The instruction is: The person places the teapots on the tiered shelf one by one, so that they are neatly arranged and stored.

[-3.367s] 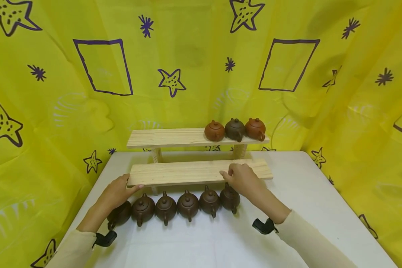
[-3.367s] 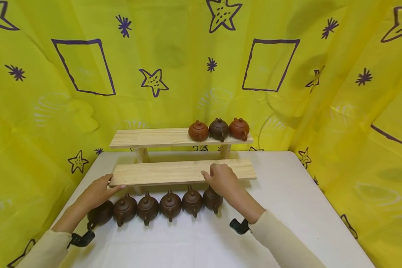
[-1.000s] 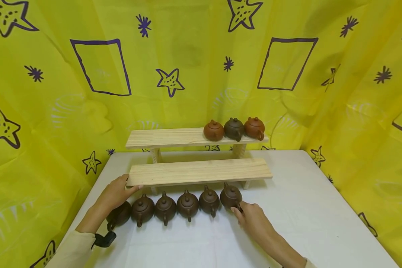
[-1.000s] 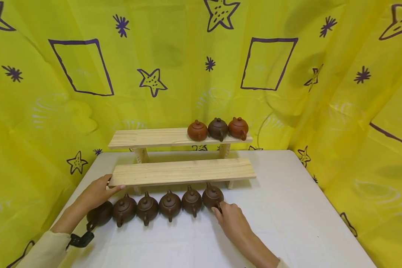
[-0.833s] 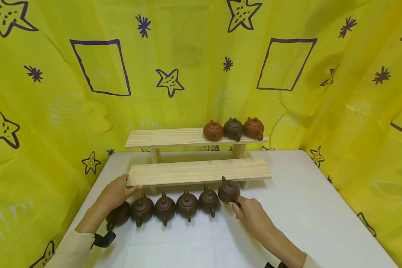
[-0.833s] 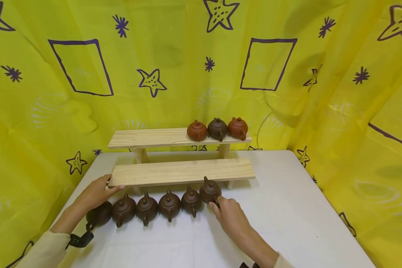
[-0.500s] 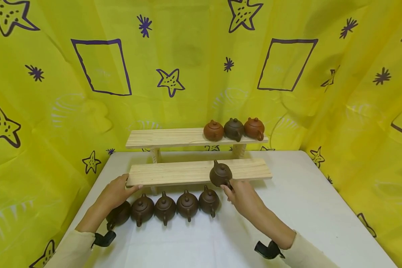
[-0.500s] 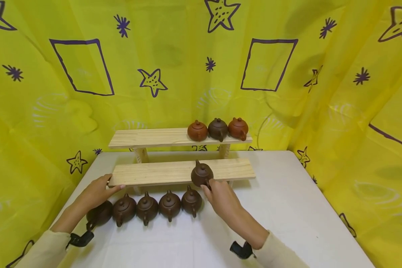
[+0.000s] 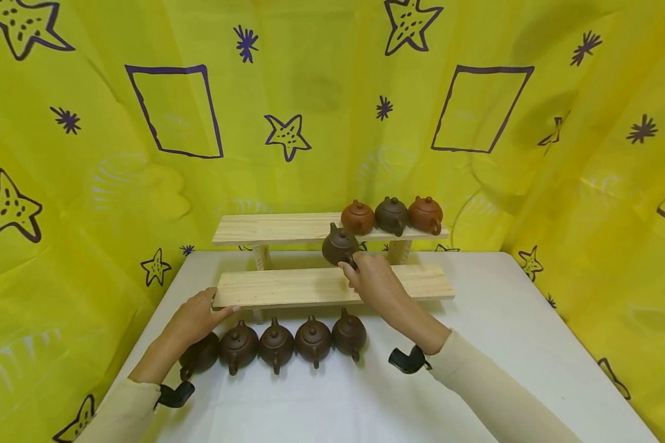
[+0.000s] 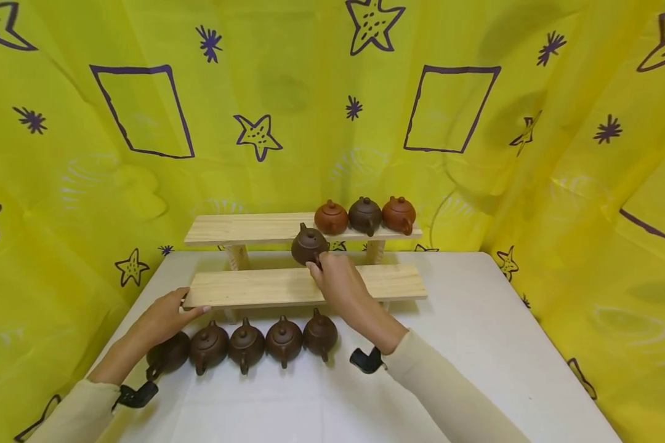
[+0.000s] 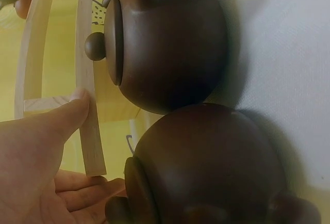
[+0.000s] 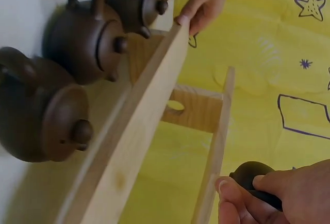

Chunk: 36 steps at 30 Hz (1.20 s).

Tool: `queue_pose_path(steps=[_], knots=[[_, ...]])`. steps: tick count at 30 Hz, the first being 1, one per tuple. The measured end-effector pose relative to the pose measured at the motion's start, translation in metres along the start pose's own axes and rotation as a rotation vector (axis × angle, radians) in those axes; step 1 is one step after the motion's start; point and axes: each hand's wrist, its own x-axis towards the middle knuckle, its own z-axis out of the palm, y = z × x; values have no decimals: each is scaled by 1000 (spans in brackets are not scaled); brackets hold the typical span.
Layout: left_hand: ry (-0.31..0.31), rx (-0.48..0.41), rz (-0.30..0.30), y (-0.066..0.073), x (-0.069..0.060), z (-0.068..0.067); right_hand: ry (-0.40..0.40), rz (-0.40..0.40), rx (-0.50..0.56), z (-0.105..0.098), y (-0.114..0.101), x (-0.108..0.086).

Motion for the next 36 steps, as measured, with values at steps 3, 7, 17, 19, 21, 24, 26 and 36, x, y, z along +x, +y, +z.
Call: queue_pose_path(steps=[3,7,17,19,21,24,26,36], knots=[[2,1,1,0,1,0,5,7,-25,1,-5,16],[-7,0,-1,0,1,2,16,16,-61,4,-7,37],[0,-4,-2,0,2,2,8,55,-93,11,-12,73],[-5,-7,-6,1,1,2,3,67,-98,12,-13,76],[-7,-8,-10,2,0,1,3,78,-101,13,-13,80],[-6,-2,-12,2,0,1,4,96,-91,15,-13,84],[-5,0,-13,2,0,1,1,105,-81,16,-14,87],[-1,-4,-21,0,0,0,-35,151,-70,20,-16,99]])
